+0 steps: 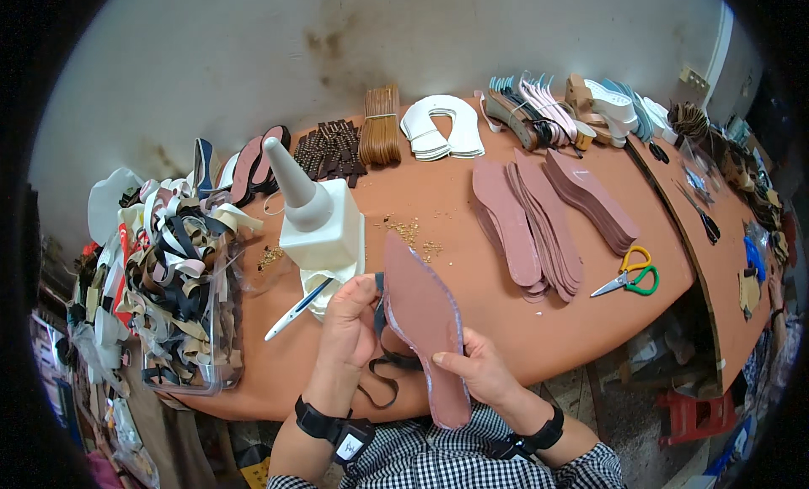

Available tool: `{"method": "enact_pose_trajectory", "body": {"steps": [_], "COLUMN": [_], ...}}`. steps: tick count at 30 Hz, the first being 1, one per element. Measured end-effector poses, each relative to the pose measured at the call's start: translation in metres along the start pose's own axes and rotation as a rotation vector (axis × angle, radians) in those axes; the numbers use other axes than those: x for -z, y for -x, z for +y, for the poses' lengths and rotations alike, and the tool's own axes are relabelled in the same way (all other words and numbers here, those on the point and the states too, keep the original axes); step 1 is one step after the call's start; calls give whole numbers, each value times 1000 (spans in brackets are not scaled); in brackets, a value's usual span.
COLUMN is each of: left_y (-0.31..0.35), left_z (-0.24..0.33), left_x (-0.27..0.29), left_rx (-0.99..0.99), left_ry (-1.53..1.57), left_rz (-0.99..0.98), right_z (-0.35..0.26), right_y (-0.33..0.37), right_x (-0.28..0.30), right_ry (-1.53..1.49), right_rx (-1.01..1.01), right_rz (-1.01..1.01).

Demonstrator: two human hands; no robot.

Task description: The recorder applies glue to the edges of shoe insoles using a small brush and then attaches a black trim around the edge.

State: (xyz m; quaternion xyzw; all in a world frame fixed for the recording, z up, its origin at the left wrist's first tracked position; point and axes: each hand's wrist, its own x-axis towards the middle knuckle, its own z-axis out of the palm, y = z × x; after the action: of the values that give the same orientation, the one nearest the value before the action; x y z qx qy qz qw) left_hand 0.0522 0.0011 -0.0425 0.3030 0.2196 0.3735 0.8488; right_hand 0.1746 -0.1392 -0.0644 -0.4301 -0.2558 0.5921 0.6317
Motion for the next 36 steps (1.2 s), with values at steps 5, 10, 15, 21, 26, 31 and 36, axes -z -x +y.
{"method": "enact_pose_trajectory", "body": {"steps": [5, 10, 15, 21, 26, 31, 36], "left_y": [-4, -11, -15, -17, -15, -12, -10], "left_z": [5, 9, 15, 12, 10, 10, 1], "left_x": [-3, -7, -14, -22, -32, -33, -32], "left_rx": [-52, -24, -41, 24, 63, -35, -100], "left_ry": [-172, -298, -321, -445, -516, -604, -640], "left_rz": [20, 31, 12, -35, -144, -211, -207], "right_z": [-5, -37, -65, -76, -86, -84, -85], "right_y": [1, -7, -18, -36, -46, -46, -43], "right_x": [4, 0, 12, 6, 10, 11, 11], "right_ry": [118, 77, 269, 250, 324, 290, 182], "right_rx": [43, 13, -35, 64, 12, -28, -36], "right_rz": [-18, -29, -134, -84, -93, -71, -48]}}
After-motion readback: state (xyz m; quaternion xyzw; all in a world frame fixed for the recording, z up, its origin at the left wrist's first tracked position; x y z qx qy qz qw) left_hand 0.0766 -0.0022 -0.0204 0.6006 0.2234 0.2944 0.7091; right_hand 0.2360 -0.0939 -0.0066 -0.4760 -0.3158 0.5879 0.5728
